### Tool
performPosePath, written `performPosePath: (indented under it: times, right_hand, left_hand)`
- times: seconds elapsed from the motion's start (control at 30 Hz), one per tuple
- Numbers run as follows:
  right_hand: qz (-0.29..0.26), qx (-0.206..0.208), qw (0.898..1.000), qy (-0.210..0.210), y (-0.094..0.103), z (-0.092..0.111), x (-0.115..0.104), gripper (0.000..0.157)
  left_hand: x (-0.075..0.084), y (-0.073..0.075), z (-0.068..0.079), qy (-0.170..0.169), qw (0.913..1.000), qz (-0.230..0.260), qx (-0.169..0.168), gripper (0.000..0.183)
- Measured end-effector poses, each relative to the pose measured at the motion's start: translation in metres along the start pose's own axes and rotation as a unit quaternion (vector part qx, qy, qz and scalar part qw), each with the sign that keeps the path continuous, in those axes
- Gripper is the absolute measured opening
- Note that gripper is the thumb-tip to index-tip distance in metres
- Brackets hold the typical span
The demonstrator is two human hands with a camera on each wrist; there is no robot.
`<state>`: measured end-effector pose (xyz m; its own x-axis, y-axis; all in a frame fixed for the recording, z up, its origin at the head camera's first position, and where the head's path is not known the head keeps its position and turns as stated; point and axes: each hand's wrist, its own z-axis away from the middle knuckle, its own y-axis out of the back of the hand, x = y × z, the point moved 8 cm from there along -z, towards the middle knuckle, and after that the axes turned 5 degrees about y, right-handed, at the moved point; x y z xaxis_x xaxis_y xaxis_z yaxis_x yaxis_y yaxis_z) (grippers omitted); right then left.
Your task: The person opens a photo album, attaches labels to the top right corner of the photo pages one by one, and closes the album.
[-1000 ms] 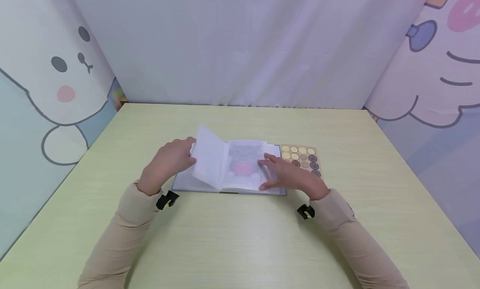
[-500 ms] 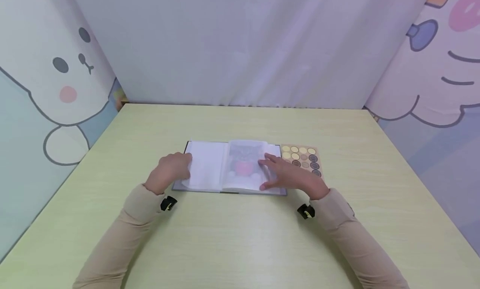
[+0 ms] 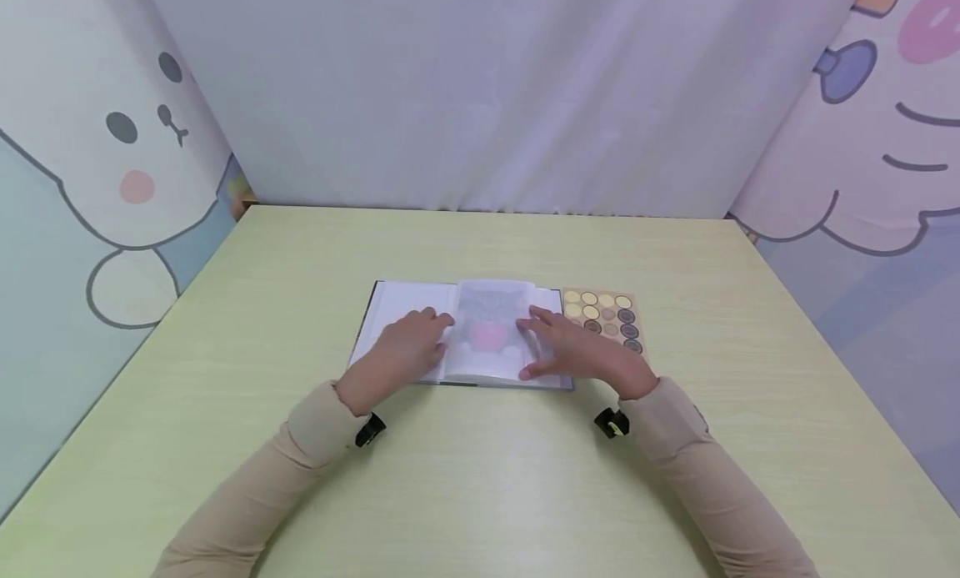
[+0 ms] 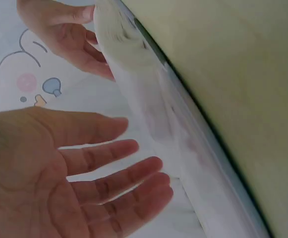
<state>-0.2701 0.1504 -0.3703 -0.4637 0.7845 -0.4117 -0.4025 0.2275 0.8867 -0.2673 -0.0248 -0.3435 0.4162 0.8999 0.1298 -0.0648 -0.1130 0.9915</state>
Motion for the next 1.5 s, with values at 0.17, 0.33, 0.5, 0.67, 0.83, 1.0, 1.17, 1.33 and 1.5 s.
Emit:
performPosePath:
  times: [0.17, 0.33, 0.5, 0.67, 0.83, 1.0, 1.17, 1.33, 1.5]
  right_hand:
    - [0.002, 0.002, 1.0, -0.003, 0.0, -0.001, 0.0, 0.084]
    - [0.011, 0.002, 1.0, 0.0, -0.001, 0.0, -0.001, 0.082]
    - [0.016, 0.002, 1.0, -0.002, -0.001, 0.001, -0.001, 0.081]
    - [0.021, 0.01, 1.0, 0.005, -0.001, 0.0, -0.001, 0.081]
    - [0.031, 0.017, 0.999, 0.011, 0.0, 0.0, -0.001, 0.08]
    - [0.033, 0.016, 0.999, 0.005, 0.001, 0.0, -0.001, 0.073]
    - [0.024, 0.017, 0.999, 0.012, 0.002, -0.001, -0.002, 0.069]
    - [0.0, 0.026, 0.999, 0.025, 0.004, 0.0, -0.001, 0.074]
    - [-0.032, 0.029, 0.999, 0.031, 0.005, 0.0, 0.001, 0.089]
  left_hand:
    - [0.027, -0.007, 0.0, -0.072, 0.9961, 0.051, -0.003, 0.033]
    - [0.039, -0.013, 0.0, -0.096, 0.9936, 0.057, -0.015, 0.029]
    - [0.045, -0.014, 0.0, -0.122, 0.9917, 0.041, -0.006, 0.034]
    - [0.047, -0.014, 0.001, -0.133, 0.9906, 0.031, -0.001, 0.041]
    - [0.049, -0.01, 0.002, -0.134, 0.9905, 0.03, 0.004, 0.039]
    - [0.049, -0.008, 0.002, -0.13, 0.9911, 0.029, 0.004, 0.039]
    - [0.048, -0.006, 0.002, -0.125, 0.9917, 0.029, 0.007, 0.03]
    - [0.048, -0.005, 0.003, -0.141, 0.9889, 0.036, 0.03, 0.021]
    - [0.047, -0.003, 0.003, -0.149, 0.9868, 0.05, 0.039, 0.017]
